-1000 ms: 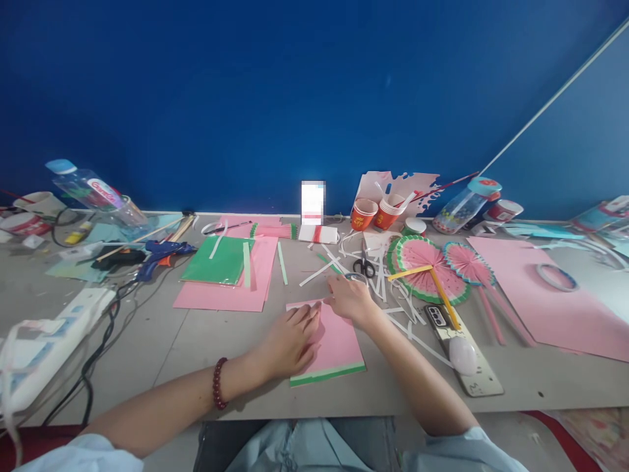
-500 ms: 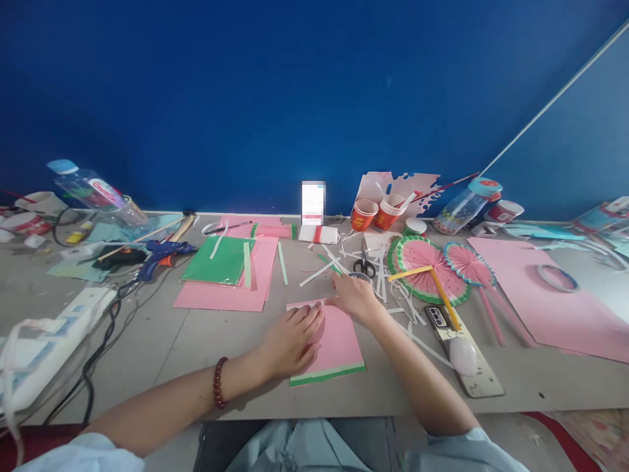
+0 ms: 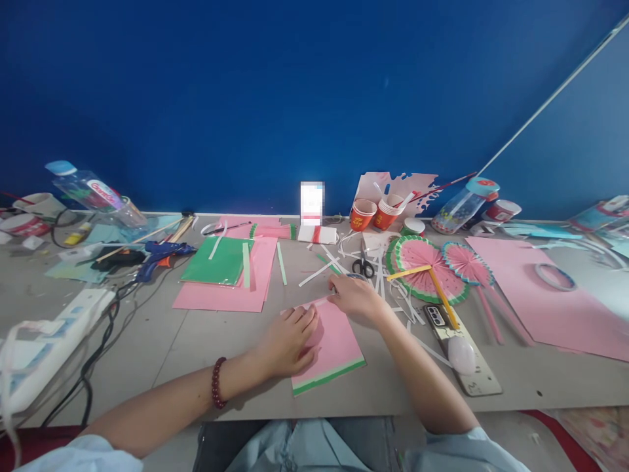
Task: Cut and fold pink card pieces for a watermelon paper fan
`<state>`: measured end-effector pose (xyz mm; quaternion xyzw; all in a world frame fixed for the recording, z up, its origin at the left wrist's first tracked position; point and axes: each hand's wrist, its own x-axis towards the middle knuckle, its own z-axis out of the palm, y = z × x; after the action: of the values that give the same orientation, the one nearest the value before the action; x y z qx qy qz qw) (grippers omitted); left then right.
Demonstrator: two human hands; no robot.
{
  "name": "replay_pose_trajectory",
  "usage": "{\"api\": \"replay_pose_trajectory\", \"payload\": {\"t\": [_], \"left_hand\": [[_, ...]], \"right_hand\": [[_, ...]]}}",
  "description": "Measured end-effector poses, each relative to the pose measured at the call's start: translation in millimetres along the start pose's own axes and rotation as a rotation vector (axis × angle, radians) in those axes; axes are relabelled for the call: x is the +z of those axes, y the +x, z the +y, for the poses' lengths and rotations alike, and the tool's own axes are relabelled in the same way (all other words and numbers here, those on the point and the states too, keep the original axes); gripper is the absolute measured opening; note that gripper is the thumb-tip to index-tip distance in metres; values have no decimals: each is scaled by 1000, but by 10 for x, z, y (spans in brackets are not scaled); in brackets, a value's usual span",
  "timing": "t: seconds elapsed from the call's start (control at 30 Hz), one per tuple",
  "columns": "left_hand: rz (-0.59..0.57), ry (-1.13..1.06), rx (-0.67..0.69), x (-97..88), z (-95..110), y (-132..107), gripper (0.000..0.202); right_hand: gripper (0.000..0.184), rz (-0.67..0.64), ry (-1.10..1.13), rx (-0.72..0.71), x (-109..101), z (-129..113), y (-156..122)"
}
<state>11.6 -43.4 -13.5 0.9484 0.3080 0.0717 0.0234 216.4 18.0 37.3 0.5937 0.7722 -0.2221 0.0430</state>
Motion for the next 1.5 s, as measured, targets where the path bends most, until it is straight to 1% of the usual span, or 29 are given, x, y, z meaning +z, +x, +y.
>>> {"api": "replay_pose_trajectory", "payload": {"t": [0.17, 0.37, 0.47, 0.63, 0.73, 0.87, 1.0, 1.2, 1.33, 1.5], "left_hand": [[56, -54, 16, 50, -8, -3, 50], [69, -39, 40, 82, -15, -11, 55], [68, -34, 35, 112, -14, -9, 58], [73, -49, 24, 151, -14, -16, 56], [90, -32, 22, 149, -10, -27, 57], [77, 7, 21, 134, -1, -32, 57], [82, 18, 15, 130, 2, -27, 58], [76, 46, 31, 80, 6, -25, 58], [70, 72, 41, 58, 9, -26, 56], [75, 70, 39, 93, 3, -25, 57]], "right_hand": [[20, 51, -17, -14, 39, -38, 12], [17, 116, 6, 1, 15, -49, 6], [17, 103, 32, 11, 4, -41, 5], [15, 97, 70, 29, -19, -37, 3], [13, 57, 79, 29, -41, -35, 5], [13, 14, 88, 24, -58, -22, 13], [9, 16, 83, 6, -47, 9, 22], [5, 49, 72, -84, -49, 35, 10], [7, 60, 50, -76, -62, 5, -7], [7, 53, 28, -62, -72, -37, -25]]}}
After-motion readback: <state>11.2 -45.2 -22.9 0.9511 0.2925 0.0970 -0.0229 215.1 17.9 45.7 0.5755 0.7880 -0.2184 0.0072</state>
